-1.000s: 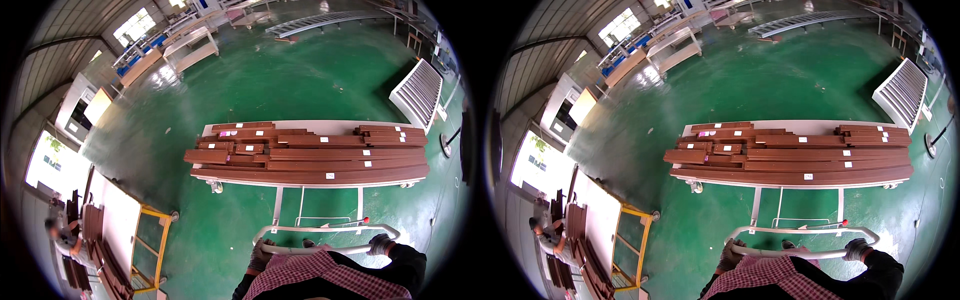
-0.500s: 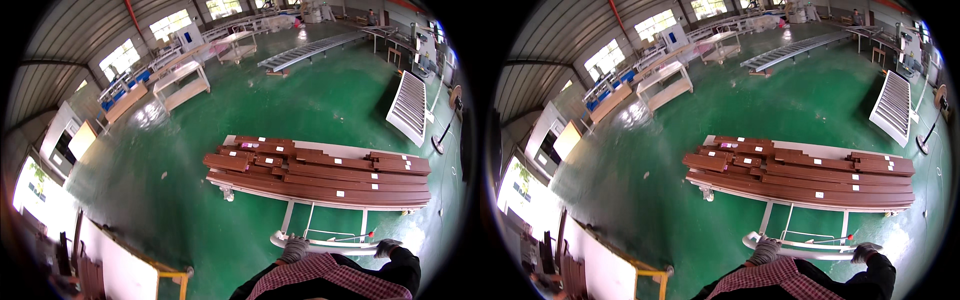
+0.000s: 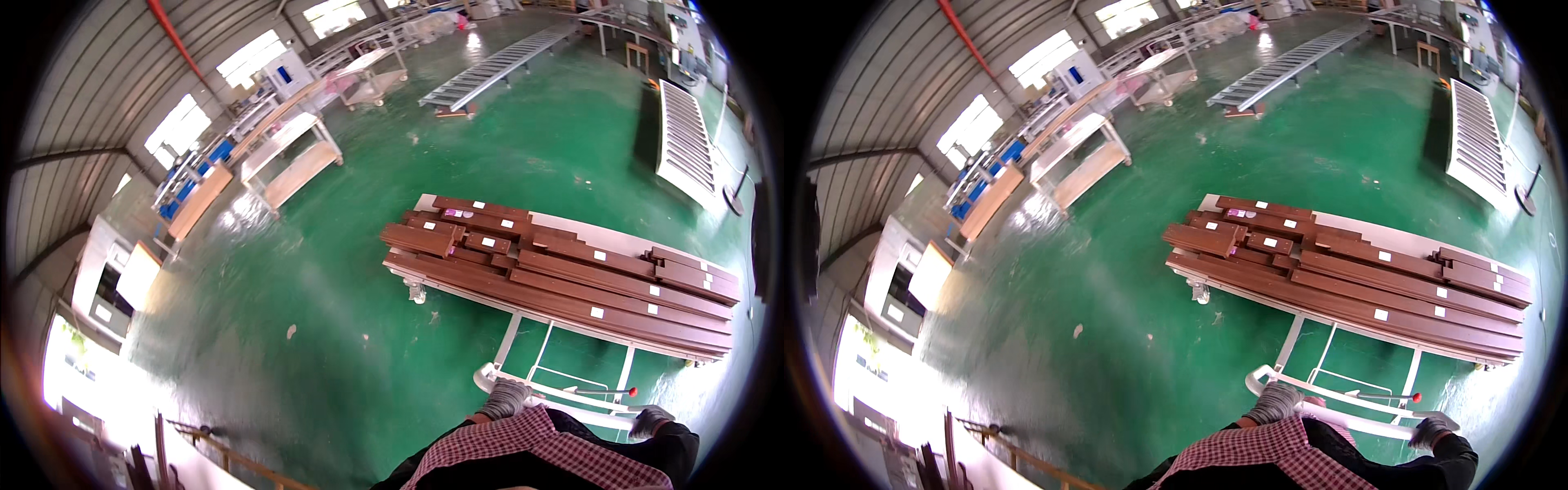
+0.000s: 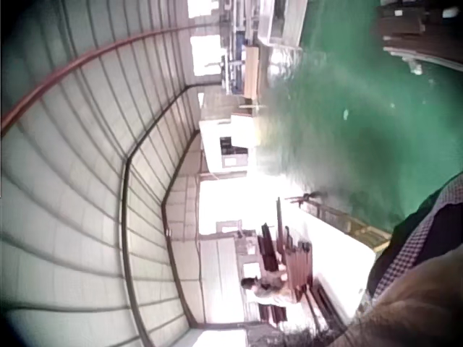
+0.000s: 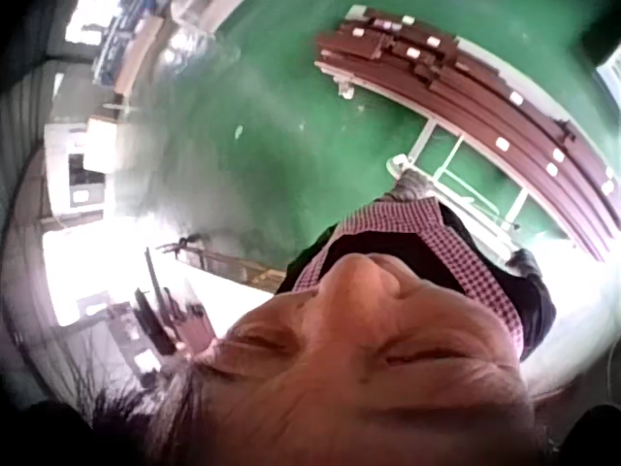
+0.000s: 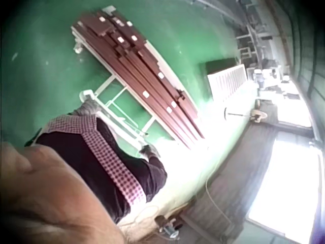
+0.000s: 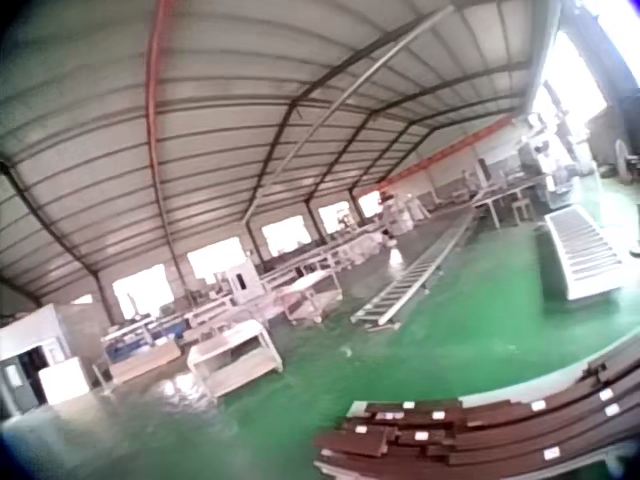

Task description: The person feeds several wood boards one by one into an edge-banding machine, then places the finished boards onto a rolling cart and pushes the cart across the workshop.

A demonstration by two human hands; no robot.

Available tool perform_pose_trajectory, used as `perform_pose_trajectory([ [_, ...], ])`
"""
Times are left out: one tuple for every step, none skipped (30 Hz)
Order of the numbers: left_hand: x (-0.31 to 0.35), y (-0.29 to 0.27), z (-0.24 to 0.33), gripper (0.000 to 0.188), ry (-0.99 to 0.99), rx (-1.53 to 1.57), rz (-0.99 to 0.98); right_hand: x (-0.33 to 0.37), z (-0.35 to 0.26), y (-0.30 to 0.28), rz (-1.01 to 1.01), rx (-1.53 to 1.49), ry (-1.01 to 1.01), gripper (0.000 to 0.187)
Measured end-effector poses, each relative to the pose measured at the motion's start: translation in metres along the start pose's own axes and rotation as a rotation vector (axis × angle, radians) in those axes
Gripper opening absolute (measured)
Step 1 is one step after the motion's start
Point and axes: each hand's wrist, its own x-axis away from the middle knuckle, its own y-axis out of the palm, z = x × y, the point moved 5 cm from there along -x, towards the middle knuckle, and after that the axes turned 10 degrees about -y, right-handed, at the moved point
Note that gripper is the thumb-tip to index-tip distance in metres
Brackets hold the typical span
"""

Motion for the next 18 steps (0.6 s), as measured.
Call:
perform_pose_trajectory([
  [-0.009, -0.006, -0.01, 0.016, 0.01, -0.008, -0.002, -0.014, 0.002, -0.004, -0.008, 0.005, 0.003, 0.043],
  [-0.027, -0.013, -0.014, 0.016, 0.037, -0.015, 0.004, -0.023, 0.009, -0.005, -0.008, 0.003, 0.03, 0.043],
  [-0.036, -0.016, -0.024, 0.016, 0.062, -0.016, 0.0, -0.032, 0.005, -0.002, -0.012, -0.005, 0.048, 0.043],
  [-0.053, -0.021, -0.029, 0.015, 0.091, -0.022, -0.001, -0.042, 0.008, -0.004, -0.011, -0.019, 0.071, 0.043],
  [-0.071, -0.024, -0.033, 0.015, 0.133, -0.026, -0.003, -0.048, 0.006, -0.009, 0.009, -0.058, 0.116, 0.044],
  [-0.084, -0.024, -0.036, 0.014, 0.177, -0.028, -0.007, -0.042, -0.001, -0.013, 0.056, -0.153, 0.188, 0.043],
  [-0.085, -0.034, -0.046, 0.014, 0.186, -0.039, -0.014, -0.051, -0.01, -0.029, 0.104, -0.229, 0.209, 0.042],
  [-0.093, -0.046, -0.054, 0.013, 0.215, -0.047, -0.02, -0.062, -0.021, -0.036, 0.141, -0.297, 0.184, 0.046],
  [-0.101, -0.053, -0.06, 0.013, 0.246, -0.061, -0.025, -0.066, -0.028, -0.049, 0.083, -0.237, 0.182, 0.05],
  [-0.119, -0.049, -0.065, 0.013, 0.304, -0.055, -0.032, -0.069, -0.023, -0.034, 0.141, -0.284, 0.178, 0.04],
  [-0.131, -0.054, -0.082, 0.012, 0.308, -0.06, -0.02, -0.091, -0.025, -0.047, 0.134, -0.206, 0.195, 0.037],
  [-0.161, -0.029, -0.091, 0.012, 0.362, -0.029, 0.007, -0.099, -0.02, -0.049, 0.195, -0.277, 0.242, 0.035],
  [-0.19, -0.001, -0.103, 0.012, 0.406, 0.015, 0.031, -0.117, -0.007, -0.035, 0.222, -0.307, 0.257, 0.049],
  [-0.197, 0.001, -0.122, 0.014, 0.424, -0.01, -0.022, -0.123, -0.035, -0.067, 0.115, -0.308, 0.327, 0.051],
  [-0.212, -0.012, -0.136, 0.016, 0.445, -0.034, -0.044, -0.131, -0.049, -0.09, 0.005, -0.354, 0.367, 0.054],
  [-0.221, -0.031, -0.143, 0.017, 0.433, -0.091, -0.117, -0.133, -0.07, -0.107, 0.039, -0.339, 0.378, 0.053],
  [-0.234, -0.033, -0.151, 0.017, 0.432, -0.096, -0.177, -0.134, -0.085, -0.12, 0.072, -0.322, 0.389, 0.052],
  [-0.249, -0.037, -0.156, 0.017, 0.43, -0.123, -0.18, -0.145, -0.078, -0.114, 0.103, -0.333, 0.404, 0.051],
])
